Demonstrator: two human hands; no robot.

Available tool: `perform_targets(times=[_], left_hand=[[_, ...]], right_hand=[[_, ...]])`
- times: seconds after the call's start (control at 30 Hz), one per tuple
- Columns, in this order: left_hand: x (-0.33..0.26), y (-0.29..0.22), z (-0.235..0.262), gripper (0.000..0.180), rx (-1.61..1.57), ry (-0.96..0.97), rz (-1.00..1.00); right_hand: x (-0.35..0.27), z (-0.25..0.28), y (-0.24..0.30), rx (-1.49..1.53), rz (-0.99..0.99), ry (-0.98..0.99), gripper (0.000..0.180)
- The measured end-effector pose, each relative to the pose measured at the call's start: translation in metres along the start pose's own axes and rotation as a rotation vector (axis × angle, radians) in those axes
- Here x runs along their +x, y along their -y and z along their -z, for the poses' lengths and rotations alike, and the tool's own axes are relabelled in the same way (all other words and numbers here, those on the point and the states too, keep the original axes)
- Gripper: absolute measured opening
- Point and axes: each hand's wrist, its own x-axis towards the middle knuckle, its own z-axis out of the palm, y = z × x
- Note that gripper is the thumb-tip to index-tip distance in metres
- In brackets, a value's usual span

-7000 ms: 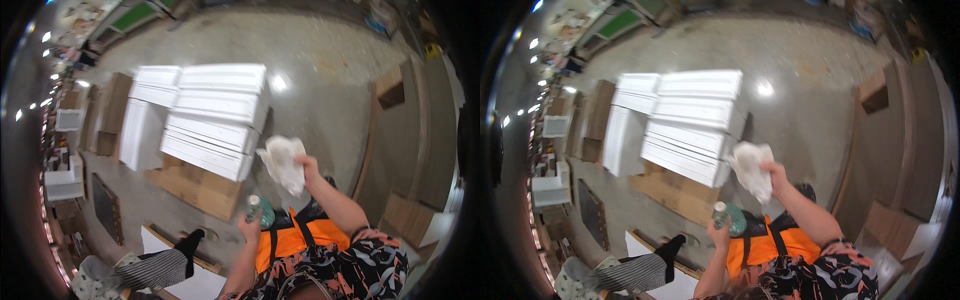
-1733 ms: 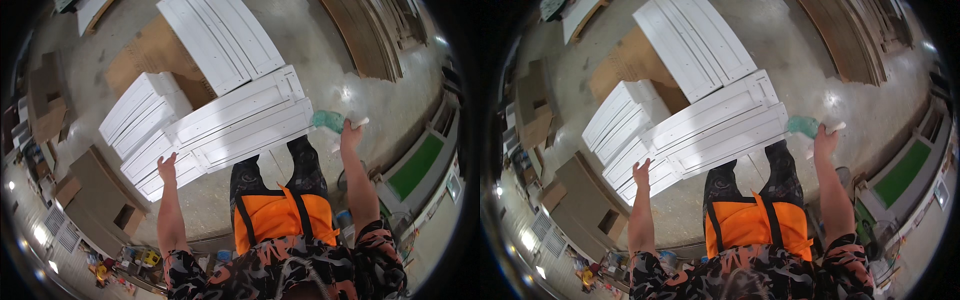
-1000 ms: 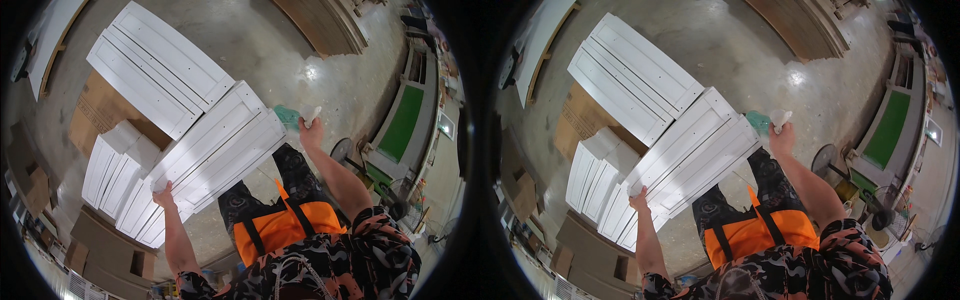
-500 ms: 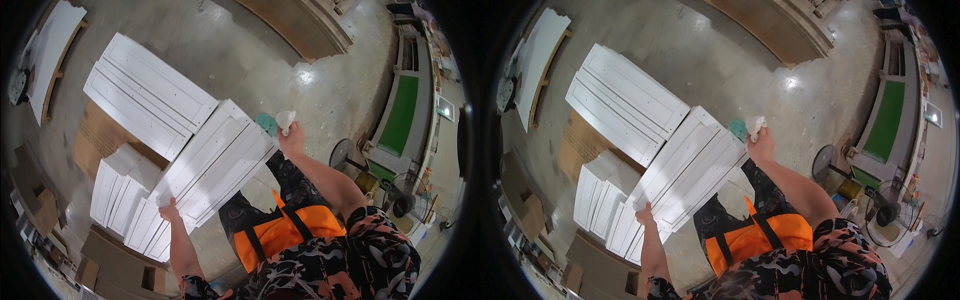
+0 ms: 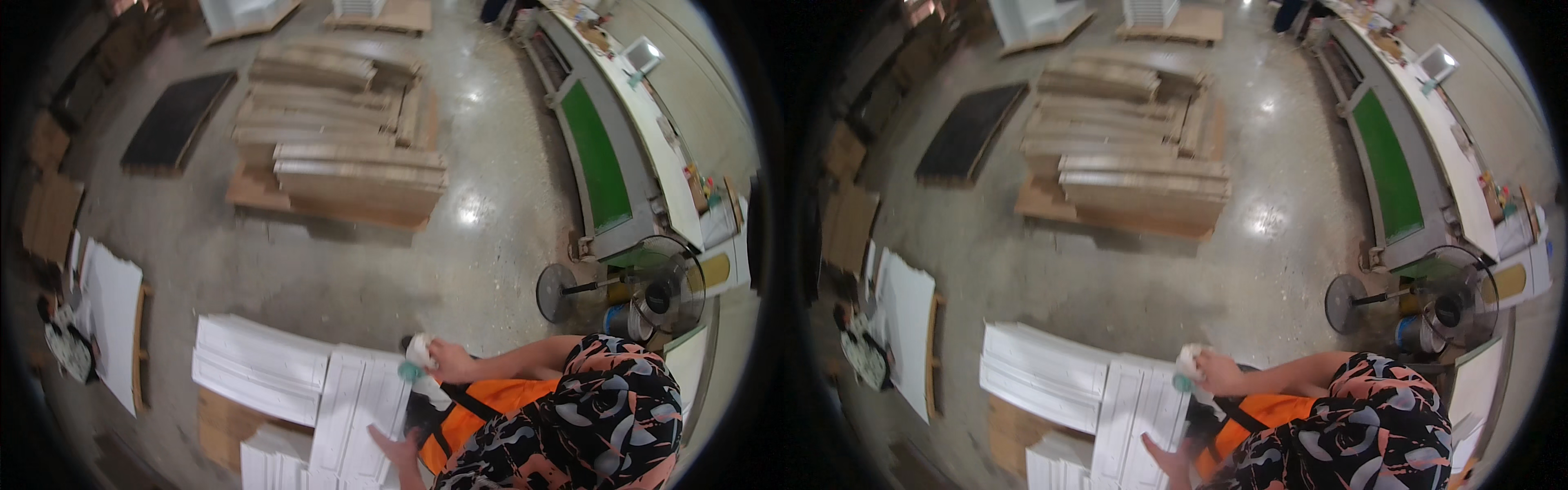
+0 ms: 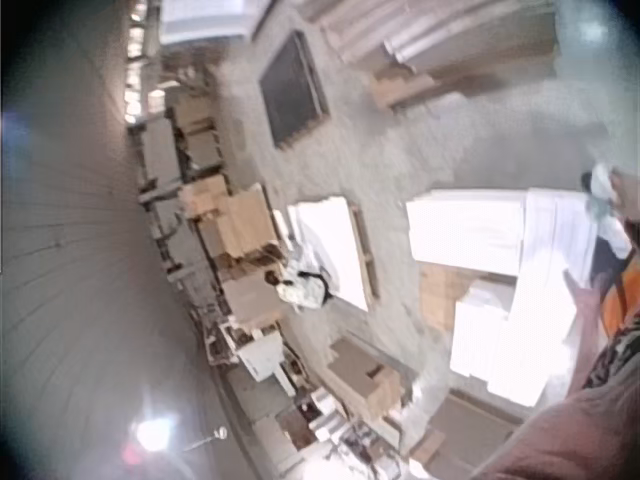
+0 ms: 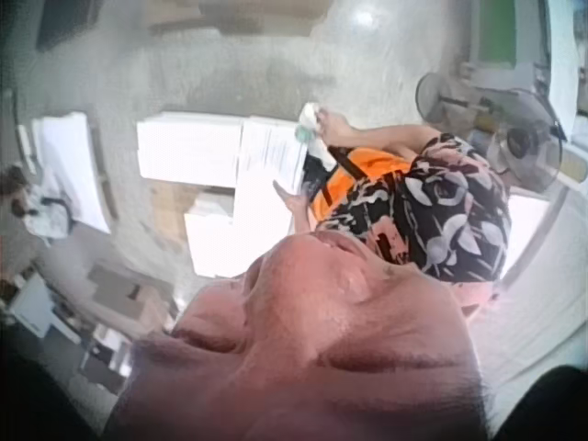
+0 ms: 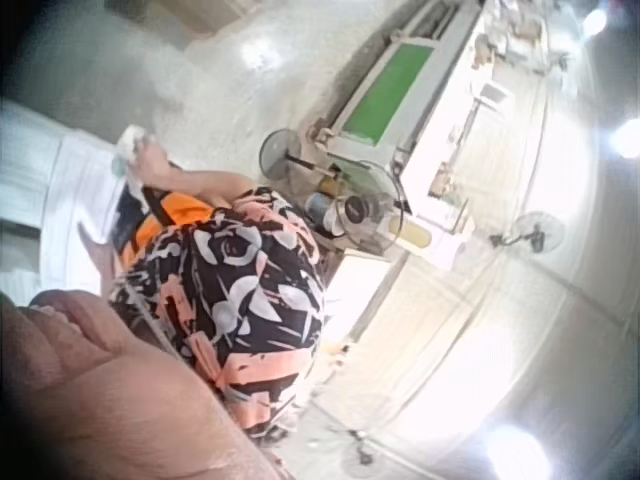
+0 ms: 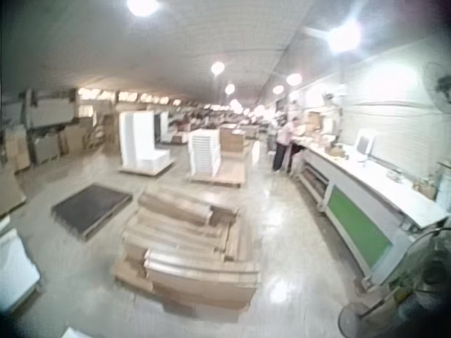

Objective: The person applies liquid from a bottle onto a cloth and wipes the surfaces and edges of several white painted furniture panels stacked on pallets.

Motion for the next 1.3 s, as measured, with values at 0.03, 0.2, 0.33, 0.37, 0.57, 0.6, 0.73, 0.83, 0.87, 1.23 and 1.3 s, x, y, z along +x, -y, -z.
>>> perform_targets(times=[0.03, 0.2, 0.33, 0.37, 0.57, 0.6, 0.73, 0.83, 0.87, 1.23, 1.3], left_hand=[[0.012, -0.038, -0.006, 0.114, -0.043, 0.091, -0.064], [0.032, -0.181, -0.012, 0.069, -0.048, 0.132, -0.456], [0.040, -0.204, -0.002, 0.037, -0.051, 0.092, -0.637], [0.040, -0.212, 0.008, 0.036, -0.024, 0.072, -0.676], [0.031, -0.320, 0.066, 0.035, 0.046, -0.144, -0.971], [0.035, -0.339, 0.073, 0.035, 0.149, -0.237, -1.052], [0.039, -0.419, 0.125, 0.042, 0.542, -0.435, -1.224], [0.038, -0.483, 0.126, 0.041, 0.704, -0.428, -1.385], [0.037, -0.502, 0.123, 0.041, 0.761, -0.440, -1.442], [0.007, -0.592, 0.083, 0.022, 1.118, -0.620, -1.596], [0.004, -0.592, 0.078, 0.019, 1.188, -0.609, -1.608]], right_hand=[[-0.009, 0.006, 0.002, 0.033, 0.072, -0.004, 0.042], [-0.059, 0.082, 0.054, 0.199, 0.227, -0.061, 0.036], [-0.086, 0.125, 0.071, 0.422, 0.275, -0.260, 0.036], [-0.089, 0.132, 0.079, 0.521, 0.299, -0.312, 0.037], [-0.101, 0.194, 0.095, 1.275, 0.065, -0.254, 0.037], [-0.103, 0.202, 0.095, 1.430, 0.042, -0.260, 0.039], [-0.100, 0.239, 0.105, 1.675, 0.146, -0.040, 0.050], [-0.091, 0.259, 0.105, 1.680, 0.274, -0.058, 0.052], [-0.089, 0.266, 0.108, 1.689, 0.305, -0.091, 0.051], [-0.087, 0.322, 0.113, 1.427, 0.221, -0.398, 0.045], [-0.088, 0.318, 0.118, 1.438, 0.212, -0.500, 0.044]])
